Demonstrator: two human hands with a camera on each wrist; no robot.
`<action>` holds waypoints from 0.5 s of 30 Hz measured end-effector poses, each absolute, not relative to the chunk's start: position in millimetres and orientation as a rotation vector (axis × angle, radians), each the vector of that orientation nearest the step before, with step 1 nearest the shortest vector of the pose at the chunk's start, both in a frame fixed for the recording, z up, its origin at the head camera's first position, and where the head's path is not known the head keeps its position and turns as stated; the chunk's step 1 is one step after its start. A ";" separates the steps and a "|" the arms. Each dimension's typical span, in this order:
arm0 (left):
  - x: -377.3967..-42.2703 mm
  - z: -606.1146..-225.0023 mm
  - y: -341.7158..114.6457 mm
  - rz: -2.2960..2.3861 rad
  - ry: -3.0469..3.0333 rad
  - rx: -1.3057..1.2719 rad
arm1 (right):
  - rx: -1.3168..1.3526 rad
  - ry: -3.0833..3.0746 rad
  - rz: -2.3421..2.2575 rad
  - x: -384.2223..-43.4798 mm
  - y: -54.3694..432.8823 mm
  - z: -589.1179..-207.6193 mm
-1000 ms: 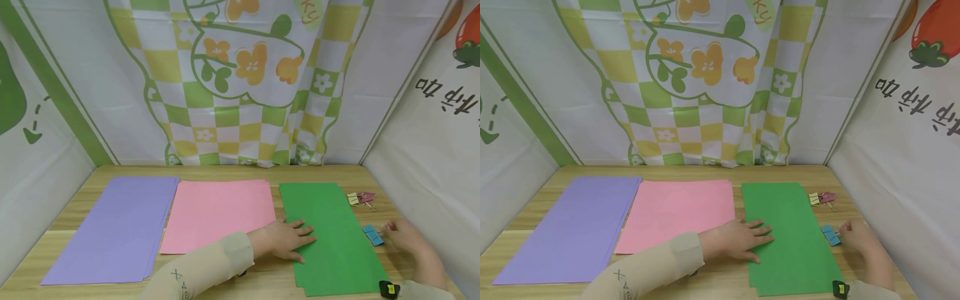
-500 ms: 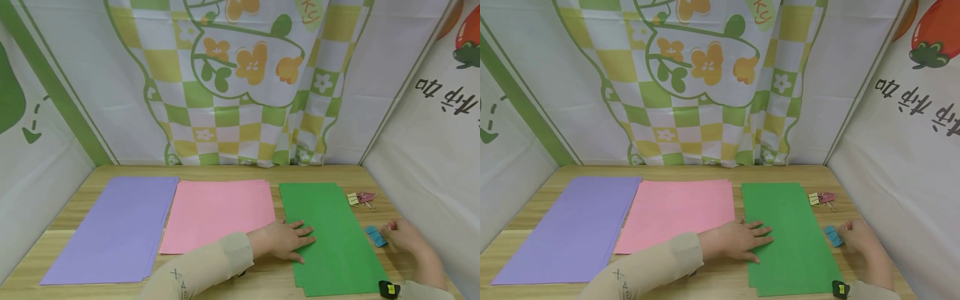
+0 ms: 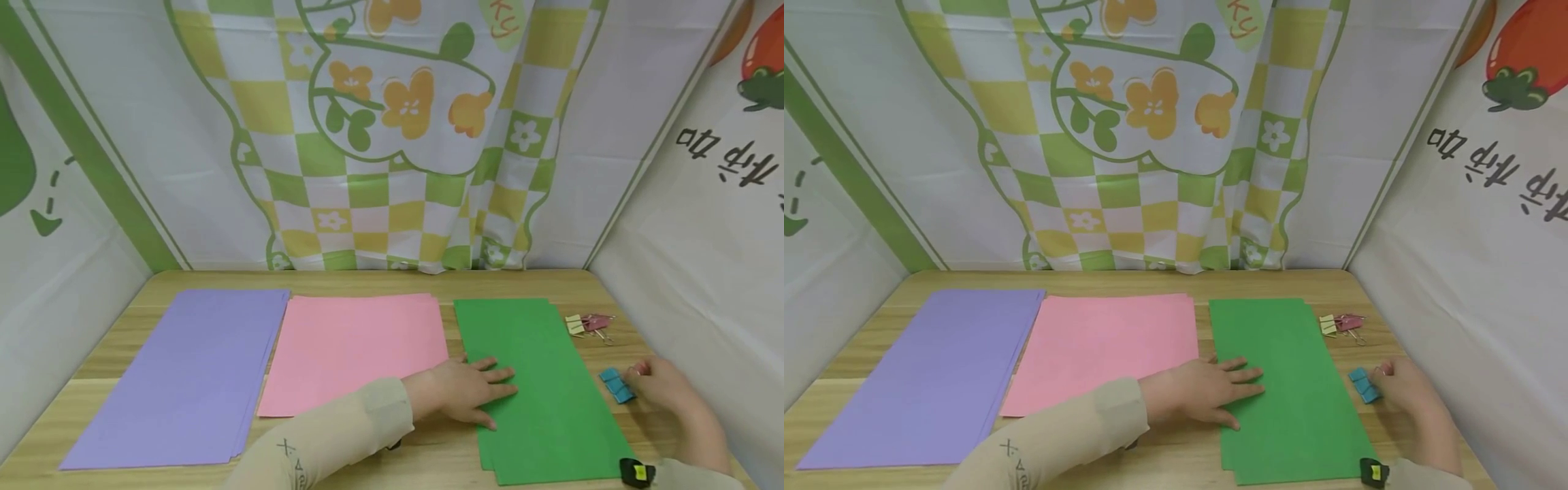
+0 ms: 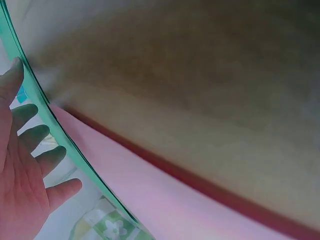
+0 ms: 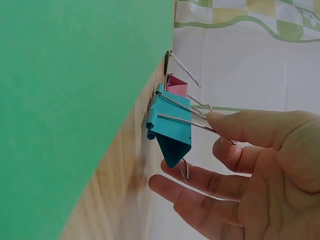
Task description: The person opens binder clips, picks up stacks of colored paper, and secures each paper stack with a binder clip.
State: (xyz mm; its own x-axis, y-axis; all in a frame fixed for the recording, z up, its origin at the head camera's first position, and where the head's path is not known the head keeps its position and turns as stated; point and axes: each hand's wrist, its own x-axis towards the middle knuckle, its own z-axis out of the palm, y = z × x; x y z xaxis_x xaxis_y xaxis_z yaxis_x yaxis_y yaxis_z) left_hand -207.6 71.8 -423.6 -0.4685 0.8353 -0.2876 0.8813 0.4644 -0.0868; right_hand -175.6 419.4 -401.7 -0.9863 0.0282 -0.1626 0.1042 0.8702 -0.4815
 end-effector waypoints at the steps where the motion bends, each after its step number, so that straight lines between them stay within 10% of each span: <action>1: -209.5 -423.4 71.7 -0.313 2.509 1.495 | 0.103 2.899 -0.752 -175.9 420.1 -401.5; 15: -246.7 -419.8 66.0 -0.120 2.742 1.385 | 0.117 2.921 -0.734 -176.5 422.3 -396.8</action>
State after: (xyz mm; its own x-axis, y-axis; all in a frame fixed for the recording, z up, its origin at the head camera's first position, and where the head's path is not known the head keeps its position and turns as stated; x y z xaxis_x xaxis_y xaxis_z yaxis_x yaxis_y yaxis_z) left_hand -246.7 66.0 -419.8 -0.5924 0.8000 -0.0948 0.8053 0.5916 -0.0395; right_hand -176.5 422.3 -396.8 -0.9889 0.0439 -0.1420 0.1057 0.8790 -0.4649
